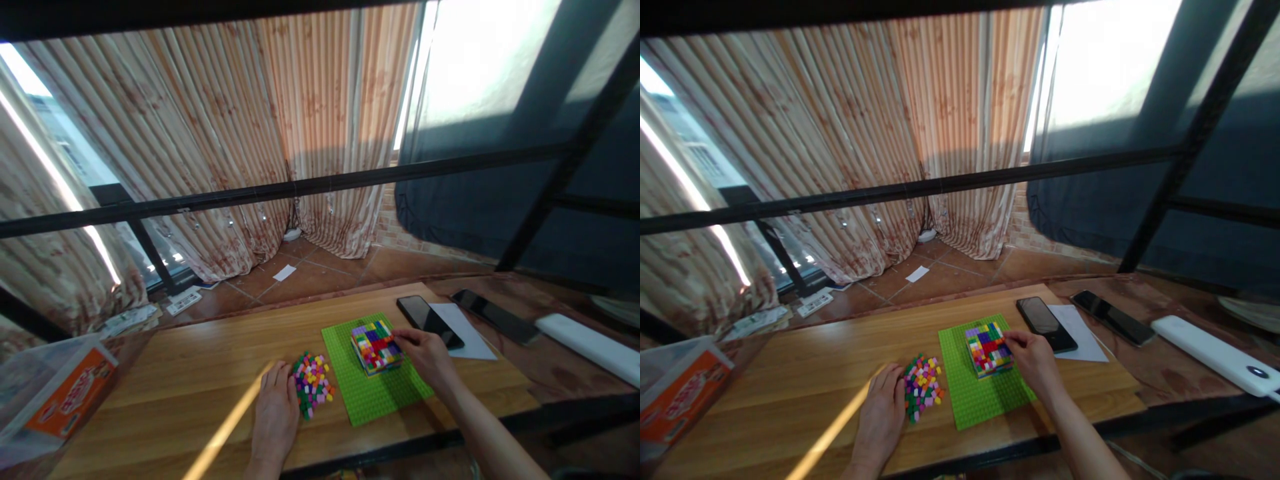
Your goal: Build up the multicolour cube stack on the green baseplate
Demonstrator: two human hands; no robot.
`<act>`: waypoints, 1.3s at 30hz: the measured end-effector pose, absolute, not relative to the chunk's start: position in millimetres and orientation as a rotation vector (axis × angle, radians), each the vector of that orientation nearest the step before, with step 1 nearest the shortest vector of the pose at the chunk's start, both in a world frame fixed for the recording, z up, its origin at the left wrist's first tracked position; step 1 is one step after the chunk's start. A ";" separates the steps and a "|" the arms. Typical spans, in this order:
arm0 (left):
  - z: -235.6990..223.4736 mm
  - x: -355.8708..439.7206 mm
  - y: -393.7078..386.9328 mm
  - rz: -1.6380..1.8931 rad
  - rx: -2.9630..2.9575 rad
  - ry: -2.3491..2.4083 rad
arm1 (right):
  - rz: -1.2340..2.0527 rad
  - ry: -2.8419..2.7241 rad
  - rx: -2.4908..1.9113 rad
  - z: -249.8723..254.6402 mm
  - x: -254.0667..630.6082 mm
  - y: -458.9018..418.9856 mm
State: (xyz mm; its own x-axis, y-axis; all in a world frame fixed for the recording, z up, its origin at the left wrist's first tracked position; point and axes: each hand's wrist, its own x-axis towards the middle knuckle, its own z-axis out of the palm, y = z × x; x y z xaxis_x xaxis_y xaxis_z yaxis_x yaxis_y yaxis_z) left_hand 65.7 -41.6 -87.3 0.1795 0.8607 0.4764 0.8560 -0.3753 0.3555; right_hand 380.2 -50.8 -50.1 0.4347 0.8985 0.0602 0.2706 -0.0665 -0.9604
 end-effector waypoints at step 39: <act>-85.3 71.2 -45.1 0.976 2.366 1.791 | 0.554 -1.155 -1.456 -29.3 339.4 -66.0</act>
